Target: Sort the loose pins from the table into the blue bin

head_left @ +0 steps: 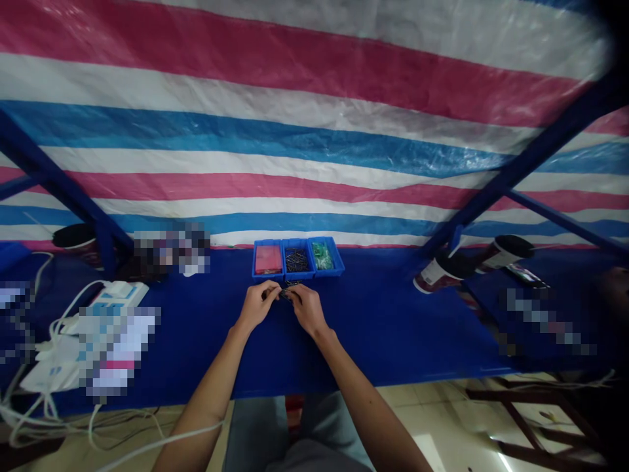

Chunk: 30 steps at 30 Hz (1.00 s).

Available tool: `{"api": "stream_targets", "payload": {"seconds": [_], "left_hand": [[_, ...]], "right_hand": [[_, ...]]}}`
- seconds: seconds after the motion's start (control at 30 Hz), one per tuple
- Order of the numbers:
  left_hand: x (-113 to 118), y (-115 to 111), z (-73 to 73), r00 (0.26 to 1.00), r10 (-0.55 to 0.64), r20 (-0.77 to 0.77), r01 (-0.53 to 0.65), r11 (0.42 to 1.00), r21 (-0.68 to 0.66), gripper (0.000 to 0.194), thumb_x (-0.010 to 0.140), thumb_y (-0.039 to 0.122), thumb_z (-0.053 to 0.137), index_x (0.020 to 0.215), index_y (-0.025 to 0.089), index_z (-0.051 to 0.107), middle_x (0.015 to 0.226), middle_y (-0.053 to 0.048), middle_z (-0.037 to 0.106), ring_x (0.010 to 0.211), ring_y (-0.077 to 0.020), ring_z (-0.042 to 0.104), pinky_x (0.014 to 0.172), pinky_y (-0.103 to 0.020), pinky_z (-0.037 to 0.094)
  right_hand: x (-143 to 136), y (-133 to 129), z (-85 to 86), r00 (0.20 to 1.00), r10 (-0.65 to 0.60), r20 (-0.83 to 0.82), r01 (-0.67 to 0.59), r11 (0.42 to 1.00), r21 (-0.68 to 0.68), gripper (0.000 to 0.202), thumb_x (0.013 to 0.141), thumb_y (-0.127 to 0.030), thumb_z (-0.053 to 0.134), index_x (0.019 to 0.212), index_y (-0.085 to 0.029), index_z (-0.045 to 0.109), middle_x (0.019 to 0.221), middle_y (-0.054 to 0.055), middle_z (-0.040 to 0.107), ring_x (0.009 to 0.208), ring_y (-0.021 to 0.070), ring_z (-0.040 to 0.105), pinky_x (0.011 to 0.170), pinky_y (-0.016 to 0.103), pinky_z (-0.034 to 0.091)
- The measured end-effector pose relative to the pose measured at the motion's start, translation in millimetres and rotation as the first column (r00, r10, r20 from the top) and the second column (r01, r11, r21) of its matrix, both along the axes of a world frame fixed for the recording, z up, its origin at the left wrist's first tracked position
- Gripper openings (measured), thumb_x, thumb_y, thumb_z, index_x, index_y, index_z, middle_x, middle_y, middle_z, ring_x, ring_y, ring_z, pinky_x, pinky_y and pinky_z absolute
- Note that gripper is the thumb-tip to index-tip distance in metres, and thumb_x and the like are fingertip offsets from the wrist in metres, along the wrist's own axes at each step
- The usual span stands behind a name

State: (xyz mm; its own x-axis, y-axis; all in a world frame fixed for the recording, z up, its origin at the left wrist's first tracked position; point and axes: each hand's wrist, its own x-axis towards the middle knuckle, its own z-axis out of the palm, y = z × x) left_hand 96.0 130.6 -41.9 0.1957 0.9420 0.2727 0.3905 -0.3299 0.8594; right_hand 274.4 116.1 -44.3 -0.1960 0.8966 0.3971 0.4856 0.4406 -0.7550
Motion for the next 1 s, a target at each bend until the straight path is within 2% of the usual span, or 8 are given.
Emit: {"api": "stream_targets", "payload": {"seconds": [0.2,0.43,0.53,0.73,0.9,1.0], "left_hand": [[0,0,0.5,1.000,0.005,0.013,-0.005,1.000,0.002,0.030,0.094,0.042,0.054,0.085,0.016,0.067,0.066,-0.001,0.066,0.057,-0.0135,0.056,0.060,-0.023,0.041],[2,-1,-0.6,0.998,-0.059,0.003,0.059,0.998,-0.002,0.026,0.093,0.037,0.056,0.087,0.016,0.069,0.066,-0.001,0.067,0.056,-0.0116,0.054,0.058,-0.021,0.039],[3,-2,0.8,0.998,-0.069,-0.004,0.069,0.998,-0.001,0.027,0.093,0.037,0.056,0.083,0.016,0.069,0.064,0.000,0.066,0.054,-0.0109,0.052,0.057,-0.021,0.039],[3,-2,1.3,0.996,-0.076,-0.035,0.076,0.997,-0.006,0.030,0.095,0.038,0.054,0.082,0.016,0.069,0.064,0.000,0.065,0.055,-0.0113,0.052,0.058,-0.022,0.038],[3,-2,0.8,0.996,-0.070,-0.049,0.070,0.998,-0.003,0.030,0.094,0.038,0.054,0.081,0.016,0.070,0.063,0.000,0.065,0.055,-0.0115,0.051,0.058,-0.022,0.038],[2,-2,0.6,0.996,-0.069,-0.050,0.069,0.998,0.002,0.032,0.094,0.039,0.054,0.078,0.016,0.069,0.062,0.000,0.064,0.054,-0.0116,0.051,0.057,-0.022,0.037]], "right_hand": [[2,-2,-2.6,0.999,-0.006,0.033,0.004,0.999,0.049,0.022,0.101,-0.027,0.048,0.102,-0.020,0.069,0.093,0.007,0.069,0.082,0.0172,0.065,0.077,0.025,0.048],[3,-5,-4.2,0.986,-0.038,0.163,0.029,0.998,0.055,0.032,0.104,-0.029,0.041,0.080,-0.020,0.062,0.076,0.003,0.062,0.068,0.0152,0.059,0.068,0.023,0.042],[4,-6,-2.4,0.982,-0.018,0.188,0.012,0.999,0.033,0.036,0.104,-0.031,0.040,0.076,-0.020,0.058,0.073,0.003,0.061,0.066,0.0142,0.058,0.065,0.023,0.039],[5,-6,-3.2,0.994,0.005,0.105,-0.008,0.999,0.031,0.032,0.104,-0.030,0.042,0.086,-0.019,0.066,0.081,0.004,0.064,0.073,0.0153,0.061,0.069,0.024,0.044],[4,-4,-11.4,0.999,-0.017,-0.038,0.020,0.997,0.075,0.024,0.100,-0.027,0.051,0.101,-0.021,0.074,0.095,0.007,0.068,0.085,0.0171,0.065,0.079,0.026,0.051],[4,-4,-14.6,0.995,-0.018,-0.097,0.030,0.993,0.117,0.025,0.099,-0.024,0.051,0.104,-0.022,0.075,0.099,0.007,0.069,0.085,0.0159,0.067,0.079,0.026,0.053]]}}
